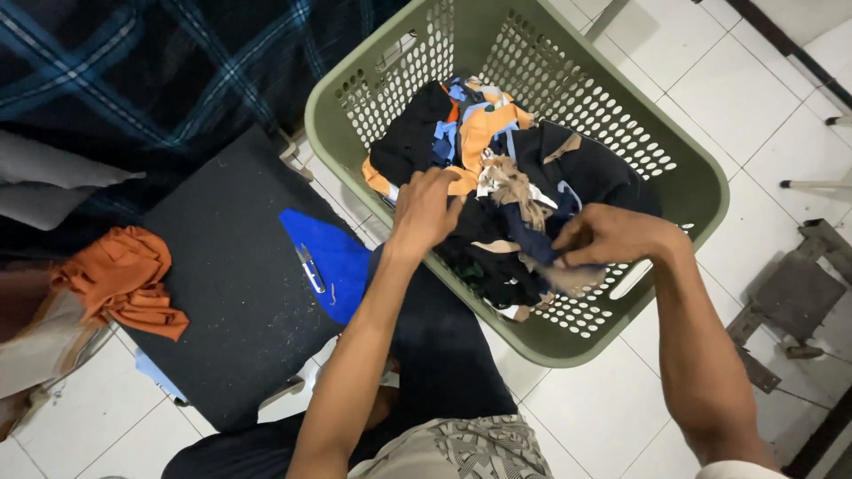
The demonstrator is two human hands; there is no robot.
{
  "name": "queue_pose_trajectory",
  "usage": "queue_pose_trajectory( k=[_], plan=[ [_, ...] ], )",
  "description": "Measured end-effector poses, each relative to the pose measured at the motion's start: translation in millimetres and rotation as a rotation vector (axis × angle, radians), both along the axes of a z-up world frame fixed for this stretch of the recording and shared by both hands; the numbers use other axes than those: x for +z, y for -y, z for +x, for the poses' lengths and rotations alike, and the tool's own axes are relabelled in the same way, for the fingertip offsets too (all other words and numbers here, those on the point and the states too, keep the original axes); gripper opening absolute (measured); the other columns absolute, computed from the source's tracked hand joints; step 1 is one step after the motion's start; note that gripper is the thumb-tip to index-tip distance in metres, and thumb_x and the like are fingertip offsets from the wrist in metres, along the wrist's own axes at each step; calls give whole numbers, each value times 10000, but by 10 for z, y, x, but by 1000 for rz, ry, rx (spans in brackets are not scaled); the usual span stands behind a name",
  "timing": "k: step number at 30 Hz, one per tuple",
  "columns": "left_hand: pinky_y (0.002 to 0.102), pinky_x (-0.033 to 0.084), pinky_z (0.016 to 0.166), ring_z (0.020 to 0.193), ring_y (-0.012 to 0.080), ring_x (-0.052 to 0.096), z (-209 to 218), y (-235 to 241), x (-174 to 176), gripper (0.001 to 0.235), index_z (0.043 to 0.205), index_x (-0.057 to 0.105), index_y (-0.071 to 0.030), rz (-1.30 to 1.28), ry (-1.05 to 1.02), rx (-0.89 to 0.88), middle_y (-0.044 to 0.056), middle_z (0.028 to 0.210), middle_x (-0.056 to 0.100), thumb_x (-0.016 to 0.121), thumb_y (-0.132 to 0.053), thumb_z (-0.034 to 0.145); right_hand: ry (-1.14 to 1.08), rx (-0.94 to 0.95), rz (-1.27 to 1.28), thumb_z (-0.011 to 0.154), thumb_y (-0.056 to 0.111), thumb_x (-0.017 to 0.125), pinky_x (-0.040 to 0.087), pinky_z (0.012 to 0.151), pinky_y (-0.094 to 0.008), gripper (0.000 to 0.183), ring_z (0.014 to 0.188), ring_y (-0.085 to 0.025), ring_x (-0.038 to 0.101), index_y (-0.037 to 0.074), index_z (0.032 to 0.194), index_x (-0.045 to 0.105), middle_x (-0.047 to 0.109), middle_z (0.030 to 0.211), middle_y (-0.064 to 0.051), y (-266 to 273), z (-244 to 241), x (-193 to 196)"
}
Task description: The person sits on the floor and sorts through a pile of clothes, picking up items from a laundry basket and placing them on a small table. They handle an orange garment and a beige strip, folding and arranging them among other folded clothes.
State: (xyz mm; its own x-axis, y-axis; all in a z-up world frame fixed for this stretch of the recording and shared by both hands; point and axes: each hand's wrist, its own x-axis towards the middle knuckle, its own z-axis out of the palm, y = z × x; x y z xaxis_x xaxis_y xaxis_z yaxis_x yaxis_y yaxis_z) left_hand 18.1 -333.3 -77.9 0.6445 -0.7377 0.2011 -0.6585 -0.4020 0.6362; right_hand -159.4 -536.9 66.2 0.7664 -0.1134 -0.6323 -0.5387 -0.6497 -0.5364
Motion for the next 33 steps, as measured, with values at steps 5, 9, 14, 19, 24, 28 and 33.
queue_pose_trajectory(
  k=[5,9,14,19,24,28,33],
  plan=[
    [478,525,802,986,329,655,190,188,-115,307,1218,693,-174,169,-20,96,66,1038,687,665,-241,919,167,-70,-295,845,385,773,564,794,-507,314,910,-410,752,88,932,833,791,845,-185,221,340,-654],
    [447,544,827,966,334,687,101,-120,268,242,1175,721,-98,-14,-102,102,112,1018,708,629,-148,957,463,-82,-357,917,337,764,572,786,-502,327,938,-422,737,29,1025,790,772,919,-204,273,1053,-1631],
    [420,575,811,907,332,713,-63,-520,387,140,1073,748,-48,-415,-110,163,141,922,734,680,-95,960,248,75,-762,793,664,750,473,970,-584,698,1197,-442,563,25,1073,764,725,1053,-204,164,1814,-2562],
    [381,570,779,878,300,717,-215,-1049,514,153,1063,755,-79,-483,-75,208,94,905,746,725,-56,914,129,-19,-637,911,320,640,453,992,-627,385,1276,-473,536,11,1117,744,713,1183,-244,432,2082,-3422],
    [370,585,745,863,295,720,-132,-1382,439,192,1038,752,-61,-432,-122,301,110,886,750,724,3,859,253,-346,-478,985,365,554,407,997,-597,305,1170,-372,686,191,1109,771,778,1040,-96,397,1967,-2740],
    [360,589,715,850,297,729,-164,-1459,621,160,1039,752,-43,-472,-142,307,125,883,757,732,-12,884,579,-521,-146,978,307,592,425,762,-376,240,912,-212,627,173,1144,701,720,926,-43,326,1770,-2067],
    [363,588,741,862,297,739,-199,-1486,939,181,1073,766,-75,-545,-185,257,111,914,771,782,-80,893,888,-541,340,1015,152,690,339,466,-196,223,536,-46,482,-14,1163,665,651,682,-47,-916,1250,26]
  ],
)
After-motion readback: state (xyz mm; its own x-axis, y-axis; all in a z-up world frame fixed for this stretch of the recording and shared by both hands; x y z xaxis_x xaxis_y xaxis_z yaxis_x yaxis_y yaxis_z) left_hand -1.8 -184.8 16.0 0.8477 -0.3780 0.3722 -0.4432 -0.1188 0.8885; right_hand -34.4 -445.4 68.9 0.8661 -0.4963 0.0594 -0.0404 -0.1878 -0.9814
